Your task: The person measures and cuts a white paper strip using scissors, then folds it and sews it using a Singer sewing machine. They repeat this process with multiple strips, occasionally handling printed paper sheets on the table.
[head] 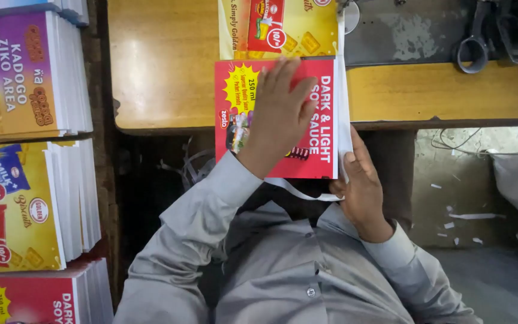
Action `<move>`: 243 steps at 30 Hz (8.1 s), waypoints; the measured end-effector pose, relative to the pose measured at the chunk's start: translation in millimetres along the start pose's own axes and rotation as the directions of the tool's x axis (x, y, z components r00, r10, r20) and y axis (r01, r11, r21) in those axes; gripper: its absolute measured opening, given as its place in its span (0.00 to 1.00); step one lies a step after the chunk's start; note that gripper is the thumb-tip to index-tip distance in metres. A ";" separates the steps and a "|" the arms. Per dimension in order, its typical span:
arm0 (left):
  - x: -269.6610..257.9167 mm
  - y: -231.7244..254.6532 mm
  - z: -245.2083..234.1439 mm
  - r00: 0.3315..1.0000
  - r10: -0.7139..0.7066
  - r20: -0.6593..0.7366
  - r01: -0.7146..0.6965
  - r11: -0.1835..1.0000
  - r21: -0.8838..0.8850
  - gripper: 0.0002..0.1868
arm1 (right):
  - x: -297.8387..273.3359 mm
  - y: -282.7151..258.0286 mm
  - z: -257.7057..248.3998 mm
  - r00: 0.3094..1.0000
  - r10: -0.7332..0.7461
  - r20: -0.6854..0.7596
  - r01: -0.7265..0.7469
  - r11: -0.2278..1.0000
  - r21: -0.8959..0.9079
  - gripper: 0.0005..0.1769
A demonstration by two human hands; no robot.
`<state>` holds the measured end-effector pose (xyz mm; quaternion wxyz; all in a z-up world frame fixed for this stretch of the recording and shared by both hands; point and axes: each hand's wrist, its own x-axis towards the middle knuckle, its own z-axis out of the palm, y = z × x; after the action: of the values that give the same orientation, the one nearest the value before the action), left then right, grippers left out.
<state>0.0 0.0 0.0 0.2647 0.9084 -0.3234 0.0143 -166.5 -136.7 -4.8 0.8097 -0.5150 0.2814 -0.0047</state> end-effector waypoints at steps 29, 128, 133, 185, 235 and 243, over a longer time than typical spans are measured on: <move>18.4 1.1 30.6 0.943 0.329 -0.042 -0.322 0.939 0.116 0.20 | -5.7 11.3 -9.2 0.901 -0.419 0.115 0.414 0.749 -0.517 0.33; 101.9 -40.6 47.3 0.855 0.459 -0.242 -0.491 0.867 -0.089 0.20 | 10.3 2.2 2.4 0.959 -0.284 -0.016 0.188 0.676 -0.713 0.36; 93.0 -39.2 38.2 0.869 0.476 -0.136 -0.488 0.871 -0.063 0.25 | 4.2 -8.6 -5.7 0.937 -0.301 0.177 0.232 0.159 -0.960 0.34; 54.7 -27.0 67.8 0.884 0.462 -0.077 -0.462 0.887 0.016 0.23 | 26.4 -27.1 3.5 0.787 -0.540 0.300 0.369 0.023 -0.929 0.29; -27.4 51.1 0.5 0.896 -0.242 0.373 0.438 0.623 -0.648 0.25 | 17.6 10.0 -69.3 0.911 0.265 0.315 -0.372 0.859 0.353 0.18; -55.5 51.2 62.3 0.803 -0.134 0.581 0.568 -0.125 -0.814 0.27 | -21.0 4.2 -28.1 0.677 0.147 0.721 -0.361 0.920 0.150 0.15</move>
<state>-83.4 -31.7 -40.4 0.7584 0.4898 -0.0111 -0.4299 -198.3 -151.9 -7.6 0.9120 -0.3134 0.0213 0.2637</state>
